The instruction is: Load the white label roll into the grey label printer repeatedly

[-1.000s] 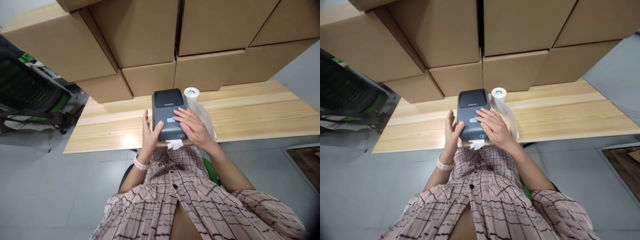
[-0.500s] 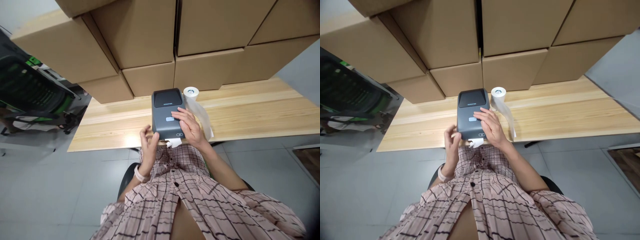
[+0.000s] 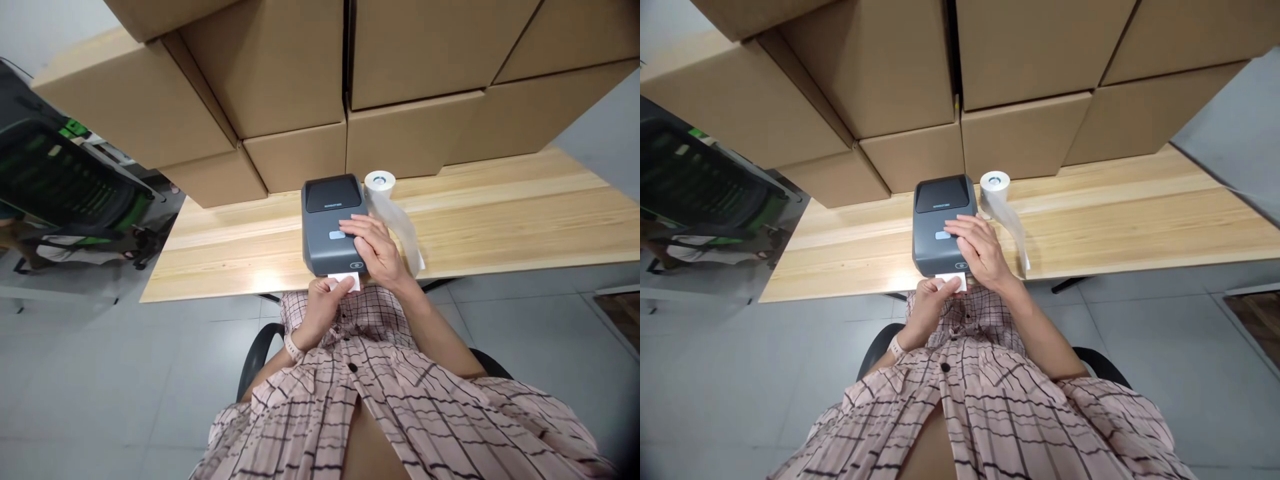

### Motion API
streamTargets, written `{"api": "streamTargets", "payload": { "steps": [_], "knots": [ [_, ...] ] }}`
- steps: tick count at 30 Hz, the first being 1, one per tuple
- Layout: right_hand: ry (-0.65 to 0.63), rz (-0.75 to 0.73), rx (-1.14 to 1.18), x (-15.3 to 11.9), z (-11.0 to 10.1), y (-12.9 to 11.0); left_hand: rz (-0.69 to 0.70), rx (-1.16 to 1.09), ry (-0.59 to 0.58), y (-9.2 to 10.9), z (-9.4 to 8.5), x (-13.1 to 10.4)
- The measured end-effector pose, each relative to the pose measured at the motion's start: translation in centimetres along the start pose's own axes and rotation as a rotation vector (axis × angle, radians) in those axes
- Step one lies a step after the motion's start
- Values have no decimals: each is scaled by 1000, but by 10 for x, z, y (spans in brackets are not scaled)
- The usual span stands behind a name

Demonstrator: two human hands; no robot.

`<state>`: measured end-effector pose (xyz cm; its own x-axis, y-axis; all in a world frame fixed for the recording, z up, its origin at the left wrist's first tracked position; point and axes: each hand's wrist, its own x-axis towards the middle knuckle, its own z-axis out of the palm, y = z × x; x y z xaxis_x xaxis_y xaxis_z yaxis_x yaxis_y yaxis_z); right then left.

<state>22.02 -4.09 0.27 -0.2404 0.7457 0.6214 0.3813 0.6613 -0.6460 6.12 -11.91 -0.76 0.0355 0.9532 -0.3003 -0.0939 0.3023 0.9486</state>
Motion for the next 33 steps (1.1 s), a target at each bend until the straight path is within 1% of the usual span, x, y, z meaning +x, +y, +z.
{"api": "streamTargets", "payload": {
  "steps": [1, 2, 3, 5, 6, 7, 8, 11, 12, 13, 14, 16, 18, 20, 21, 23, 26, 30, 33],
  "knots": [
    [-11, -8, -23, 1, -2, -1, 51, 27, 9, -2, -2, -2],
    [-29, -17, -57, 2, -4, -3, 72, 30, -3, -3, -4, -4],
    [-52, -27, -100, 3, -6, -6, 67, 31, -34, -5, -9, -6],
    [-101, -51, -203, 6, -9, -11, 16, 51, -101, -7, -21, -8],
    [-125, -65, -254, 8, -11, -14, 5, 56, -103, -8, -30, -9],
    [-147, -80, -297, 11, -11, -16, 23, 59, -69, -8, -39, -8],
    [-167, -93, -329, 13, -12, -18, 68, 58, 3, -9, -48, -7],
    [-202, -110, -333, 14, -12, -15, 322, 59, 315, -5, -69, 0],
    [-197, -109, -304, 13, -13, -12, 406, 56, 397, -2, -73, 4],
    [-185, -105, -262, 10, -14, -9, 469, 47, 453, 2, -75, 8],
    [-166, -103, -211, 6, -15, -7, 507, 37, 482, 5, -76, 13],
    [-113, -104, -108, -2, -20, -2, 535, 21, 485, 13, -74, 25],
    [-62, -124, -40, -7, -25, 0, 524, 9, 445, 18, -72, 40],
    [-35, -159, -28, -2, -28, -1, 505, -15, 390, 22, -69, 57],
    [-29, -177, -39, 5, -29, -1, 495, -27, 362, 23, -68, 65],
    [-16, -201, -79, 27, -30, -2, 466, -39, 315, 25, -66, 82],
    [37, -195, -129, 75, -32, -4, 424, -18, 294, 28, -62, 102],
    [101, -98, -98, 145, -36, -2, 426, 51, 273, 33, -58, 113],
    [74, -2, -89, 193, -38, 14, 438, 132, 285, 37, -57, 114]
  ]
}}
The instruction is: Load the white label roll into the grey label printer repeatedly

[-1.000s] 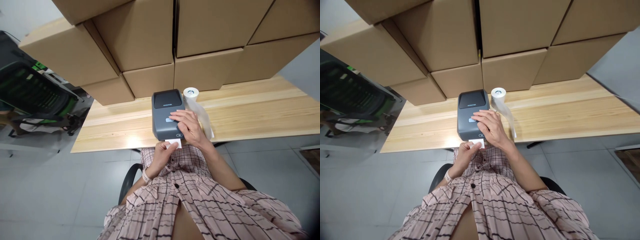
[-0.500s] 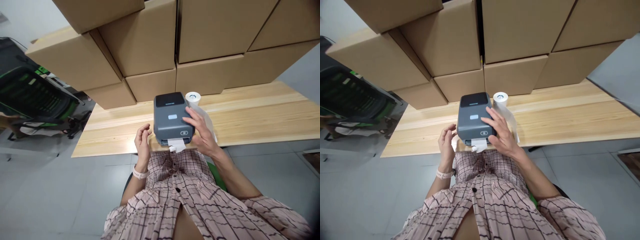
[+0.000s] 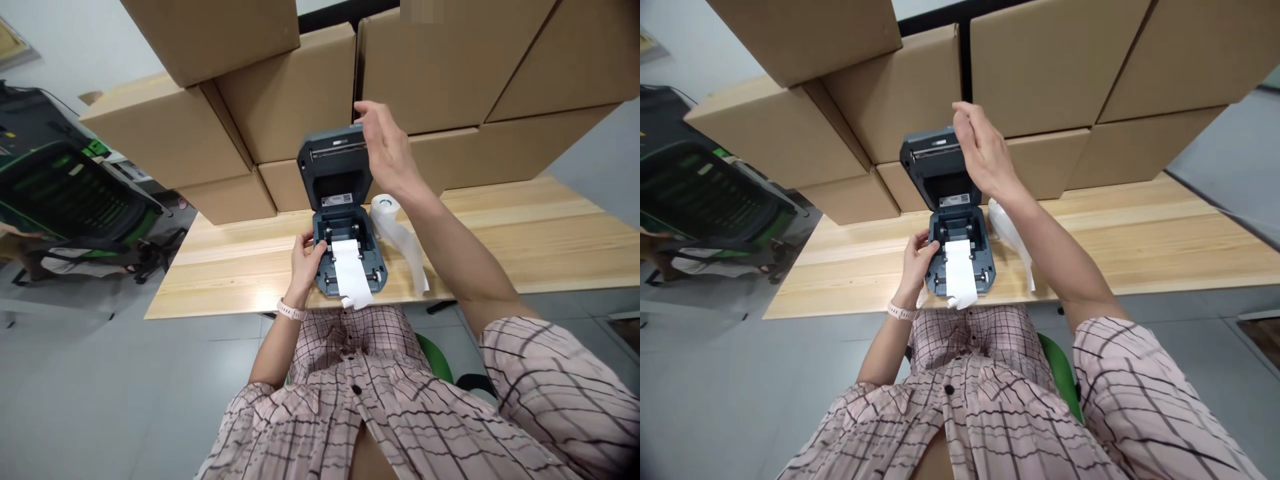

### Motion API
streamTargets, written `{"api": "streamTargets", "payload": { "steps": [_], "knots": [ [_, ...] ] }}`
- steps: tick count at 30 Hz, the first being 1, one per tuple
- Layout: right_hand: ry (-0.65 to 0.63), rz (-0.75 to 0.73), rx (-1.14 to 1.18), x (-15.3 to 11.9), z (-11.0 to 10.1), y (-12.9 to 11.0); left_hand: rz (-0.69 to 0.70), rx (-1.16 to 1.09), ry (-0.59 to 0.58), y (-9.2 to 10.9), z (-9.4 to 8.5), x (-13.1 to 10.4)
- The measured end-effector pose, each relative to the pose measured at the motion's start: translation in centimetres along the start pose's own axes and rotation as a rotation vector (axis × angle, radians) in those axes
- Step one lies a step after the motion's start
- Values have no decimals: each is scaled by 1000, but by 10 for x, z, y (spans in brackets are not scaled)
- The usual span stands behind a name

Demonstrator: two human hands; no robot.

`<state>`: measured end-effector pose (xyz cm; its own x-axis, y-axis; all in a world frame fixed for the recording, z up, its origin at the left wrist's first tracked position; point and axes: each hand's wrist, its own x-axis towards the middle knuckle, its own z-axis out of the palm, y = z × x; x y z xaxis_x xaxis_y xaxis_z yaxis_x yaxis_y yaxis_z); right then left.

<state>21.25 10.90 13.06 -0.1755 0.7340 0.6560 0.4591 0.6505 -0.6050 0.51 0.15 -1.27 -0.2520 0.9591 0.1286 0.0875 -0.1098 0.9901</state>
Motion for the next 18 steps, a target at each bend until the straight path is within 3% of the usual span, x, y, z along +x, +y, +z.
{"api": "streamTargets", "payload": {
  "steps": [3, 6, 8, 10, 11, 12, 13, 16, 18],
  "knots": [
    [-69, 74, -12, 39, 6, 22, 10, 62, -6, 4, 1, 2],
    [-85, 99, -34, 56, 8, 32, -11, 87, -15, 8, 2, 2],
    [12, 35, -72, 46, 5, 25, -15, 88, -18, 10, 2, 2],
    [154, -96, -127, 22, 0, 13, -10, 86, -23, 11, 2, 0],
    [162, -155, -150, 6, -2, 6, -11, 88, -25, 11, 2, 0],
    [82, -188, -164, -10, -4, 1, -15, 94, -25, 12, 2, 0],
    [-91, -187, -175, -25, -4, -2, -18, 107, -24, 12, 2, 0],
    [-756, -80, -281, -54, 6, -2, -17, 153, -14, 12, 2, 1],
    [-981, -59, -359, -59, 17, 4, -9, 167, -11, 11, 3, 2]
  ]
}}
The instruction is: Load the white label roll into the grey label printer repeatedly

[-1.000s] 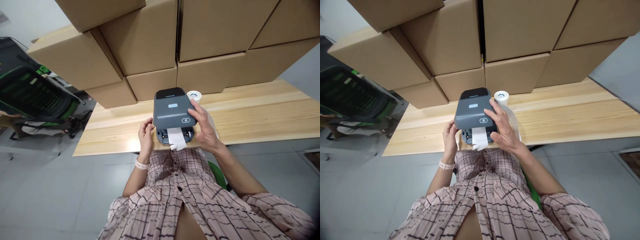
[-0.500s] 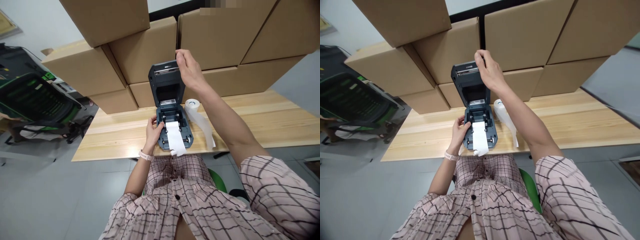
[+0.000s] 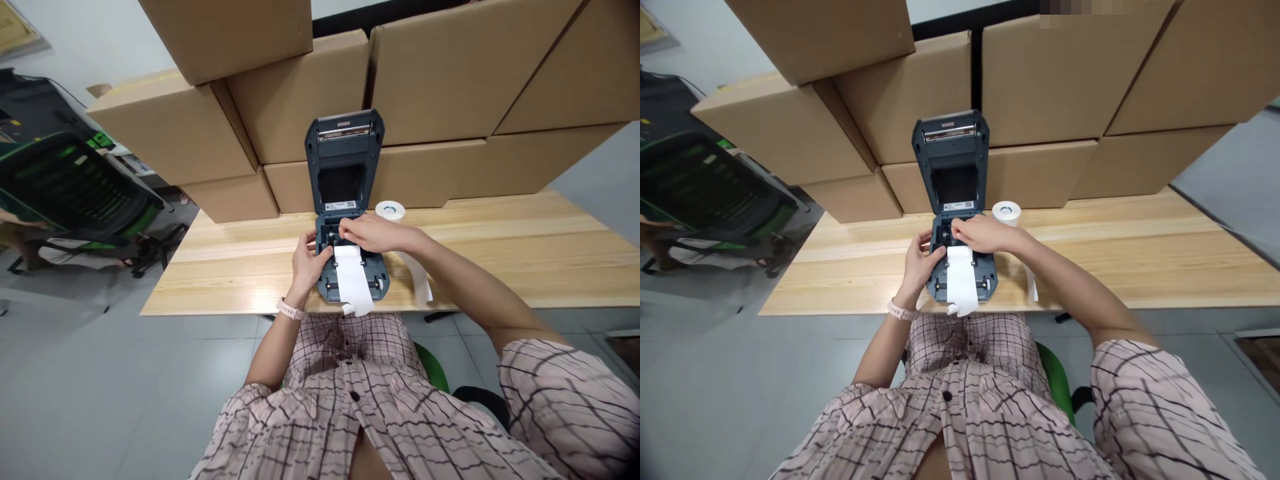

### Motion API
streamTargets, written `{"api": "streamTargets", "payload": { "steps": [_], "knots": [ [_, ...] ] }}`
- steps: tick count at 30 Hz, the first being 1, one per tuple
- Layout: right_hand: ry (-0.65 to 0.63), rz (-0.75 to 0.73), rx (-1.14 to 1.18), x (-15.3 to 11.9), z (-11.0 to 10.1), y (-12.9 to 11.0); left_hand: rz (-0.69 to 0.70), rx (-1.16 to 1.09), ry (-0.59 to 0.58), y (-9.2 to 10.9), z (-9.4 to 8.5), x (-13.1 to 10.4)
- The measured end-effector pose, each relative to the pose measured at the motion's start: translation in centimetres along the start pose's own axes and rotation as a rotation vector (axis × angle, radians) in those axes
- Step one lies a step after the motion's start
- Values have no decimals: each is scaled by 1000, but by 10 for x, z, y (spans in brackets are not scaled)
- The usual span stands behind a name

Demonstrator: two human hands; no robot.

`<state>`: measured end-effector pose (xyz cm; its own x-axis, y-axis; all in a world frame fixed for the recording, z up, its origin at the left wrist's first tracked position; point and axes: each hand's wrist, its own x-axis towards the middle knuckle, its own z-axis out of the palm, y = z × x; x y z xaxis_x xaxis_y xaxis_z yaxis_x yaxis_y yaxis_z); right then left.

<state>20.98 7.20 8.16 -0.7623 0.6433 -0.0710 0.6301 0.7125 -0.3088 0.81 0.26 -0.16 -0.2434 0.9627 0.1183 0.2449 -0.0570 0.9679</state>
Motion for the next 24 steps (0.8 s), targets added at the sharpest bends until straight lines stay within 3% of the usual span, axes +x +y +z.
{"api": "streamTargets", "payload": {
  "steps": [6, 12, 15, 18, 21, 24],
  "knots": [
    [-182, -124, 85, 19, 5, 10, 9, -2, -28, -5, -2, 1],
    [-230, -270, 403, 4, -7, 24, 82, -84, -72, -8, -7, 0],
    [-90, -326, 614, -34, -15, 38, 94, -74, -74, -8, -7, -1],
    [215, -253, 868, -102, -9, 68, 100, -65, -83, -9, -7, -3],
    [477, -18, 961, -171, 10, 103, 107, -59, -76, -12, -6, -4],
    [483, 237, 962, -206, 34, 127, 106, -47, -55, -14, -5, -4]
  ]
}}
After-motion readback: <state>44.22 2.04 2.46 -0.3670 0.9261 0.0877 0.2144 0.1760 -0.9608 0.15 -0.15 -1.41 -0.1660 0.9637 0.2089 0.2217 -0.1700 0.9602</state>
